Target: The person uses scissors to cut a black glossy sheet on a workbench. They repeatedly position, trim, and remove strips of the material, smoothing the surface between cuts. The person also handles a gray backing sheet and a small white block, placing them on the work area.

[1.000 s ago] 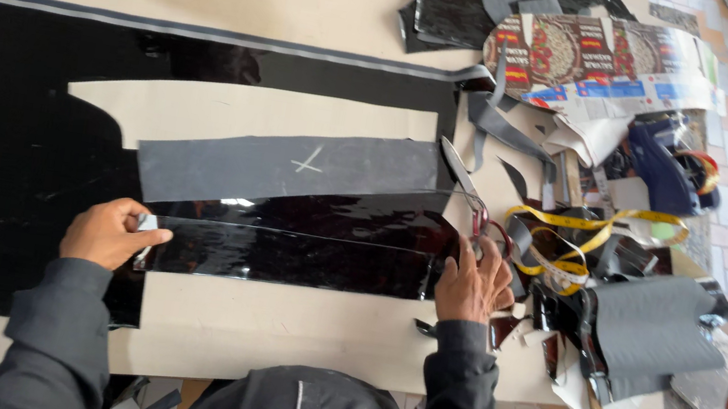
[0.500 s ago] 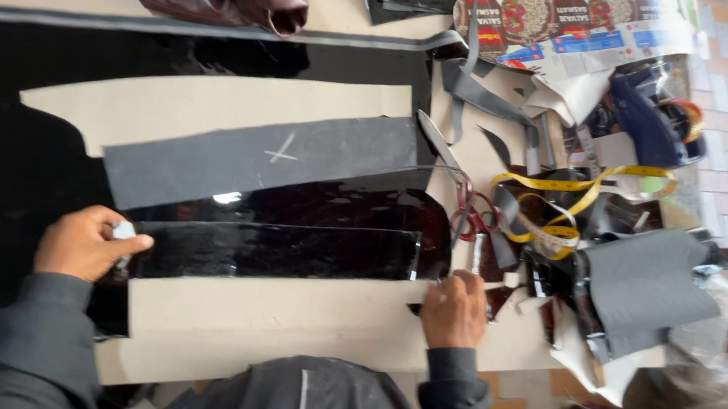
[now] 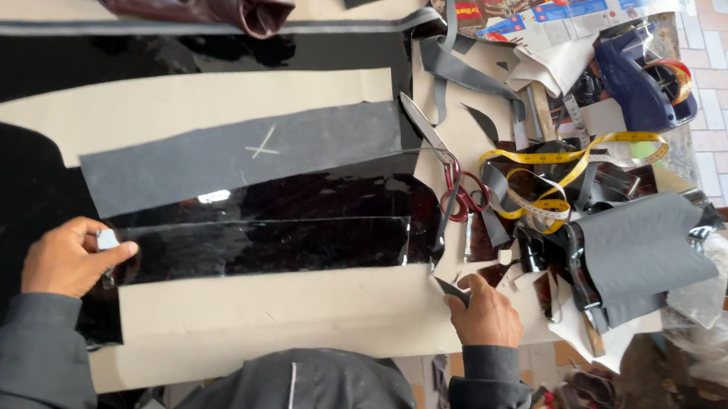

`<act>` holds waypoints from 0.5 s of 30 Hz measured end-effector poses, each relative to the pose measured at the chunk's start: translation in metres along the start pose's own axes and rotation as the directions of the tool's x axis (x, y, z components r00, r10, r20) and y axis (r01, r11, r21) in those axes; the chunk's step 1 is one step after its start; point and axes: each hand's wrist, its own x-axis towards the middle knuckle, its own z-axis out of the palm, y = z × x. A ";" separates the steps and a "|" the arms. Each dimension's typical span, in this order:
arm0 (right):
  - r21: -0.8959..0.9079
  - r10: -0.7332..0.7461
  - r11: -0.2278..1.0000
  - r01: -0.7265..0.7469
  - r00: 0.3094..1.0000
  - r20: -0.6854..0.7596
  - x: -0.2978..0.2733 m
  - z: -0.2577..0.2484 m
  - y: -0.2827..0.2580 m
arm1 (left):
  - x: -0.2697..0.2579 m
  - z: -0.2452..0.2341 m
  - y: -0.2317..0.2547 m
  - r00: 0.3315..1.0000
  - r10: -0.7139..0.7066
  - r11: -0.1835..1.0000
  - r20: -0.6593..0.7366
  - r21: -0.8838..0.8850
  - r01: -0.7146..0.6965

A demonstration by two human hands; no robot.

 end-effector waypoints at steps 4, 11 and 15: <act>0.102 -0.137 0.981 0.167 0.958 -0.254 -0.001 0.003 -0.003 | -0.001 -0.001 0.001 0.999 -0.040 0.998 0.013 0.052 0.039; 0.045 -0.226 0.968 0.246 0.939 -0.260 0.032 0.031 -0.066 | -0.004 0.000 0.007 0.998 -0.060 0.996 0.005 0.070 0.059; 0.080 -0.167 0.979 0.186 0.966 -0.196 0.038 0.035 -0.082 | -0.006 0.006 0.000 0.999 -0.028 0.997 -0.031 0.072 0.030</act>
